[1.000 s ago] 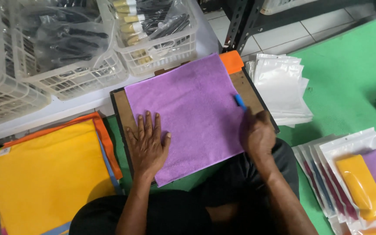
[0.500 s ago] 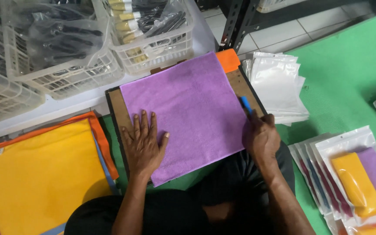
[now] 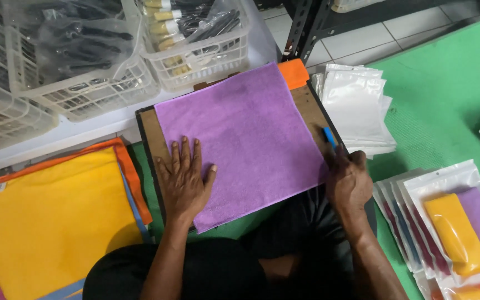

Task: Folding microfiber cloths on a wooden board using a small tool for smoothing and tucking.

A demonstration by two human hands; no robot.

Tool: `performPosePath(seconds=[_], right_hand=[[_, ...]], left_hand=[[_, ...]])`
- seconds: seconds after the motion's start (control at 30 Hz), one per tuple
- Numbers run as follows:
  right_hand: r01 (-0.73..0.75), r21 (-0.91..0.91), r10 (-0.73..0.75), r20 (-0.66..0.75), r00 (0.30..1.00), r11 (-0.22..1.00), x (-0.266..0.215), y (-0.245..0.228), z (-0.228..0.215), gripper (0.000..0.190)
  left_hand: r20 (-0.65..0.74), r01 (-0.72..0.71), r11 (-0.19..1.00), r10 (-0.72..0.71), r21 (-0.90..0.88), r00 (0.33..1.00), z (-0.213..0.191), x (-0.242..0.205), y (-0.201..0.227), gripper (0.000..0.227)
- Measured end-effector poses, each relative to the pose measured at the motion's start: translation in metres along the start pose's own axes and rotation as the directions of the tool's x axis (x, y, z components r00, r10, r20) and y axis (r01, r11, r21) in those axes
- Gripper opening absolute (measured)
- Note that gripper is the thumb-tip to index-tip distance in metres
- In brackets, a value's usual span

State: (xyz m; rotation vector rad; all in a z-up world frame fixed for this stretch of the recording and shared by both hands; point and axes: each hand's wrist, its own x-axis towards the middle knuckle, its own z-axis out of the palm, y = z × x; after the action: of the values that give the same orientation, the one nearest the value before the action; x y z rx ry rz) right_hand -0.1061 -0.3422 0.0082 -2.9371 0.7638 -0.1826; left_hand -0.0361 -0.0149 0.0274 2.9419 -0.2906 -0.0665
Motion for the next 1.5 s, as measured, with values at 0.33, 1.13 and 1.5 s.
performPosePath(seconds=[0.33,1.13,1.5], right_hand=[[0.227,0.02,-0.224,-0.1,0.969,0.974,-0.043,-0.027,0.062,0.023],[0.23,0.112,-0.199,-0.236,0.951,0.967,-0.07,0.017,-0.008,0.037],[0.103,0.015,-0.093,-0.311,0.946,0.995,-0.056,0.085,0.005,0.043]], left_hand=[[0.04,-0.01,1.0,0.009,0.024,0.999,0.008,0.005,-0.001,0.075],[0.027,-0.195,0.98,0.194,0.041,0.981,0.023,-0.024,0.014,0.08],[-0.031,-0.207,0.978,0.207,0.006,0.978,0.024,-0.025,0.013,0.079]])
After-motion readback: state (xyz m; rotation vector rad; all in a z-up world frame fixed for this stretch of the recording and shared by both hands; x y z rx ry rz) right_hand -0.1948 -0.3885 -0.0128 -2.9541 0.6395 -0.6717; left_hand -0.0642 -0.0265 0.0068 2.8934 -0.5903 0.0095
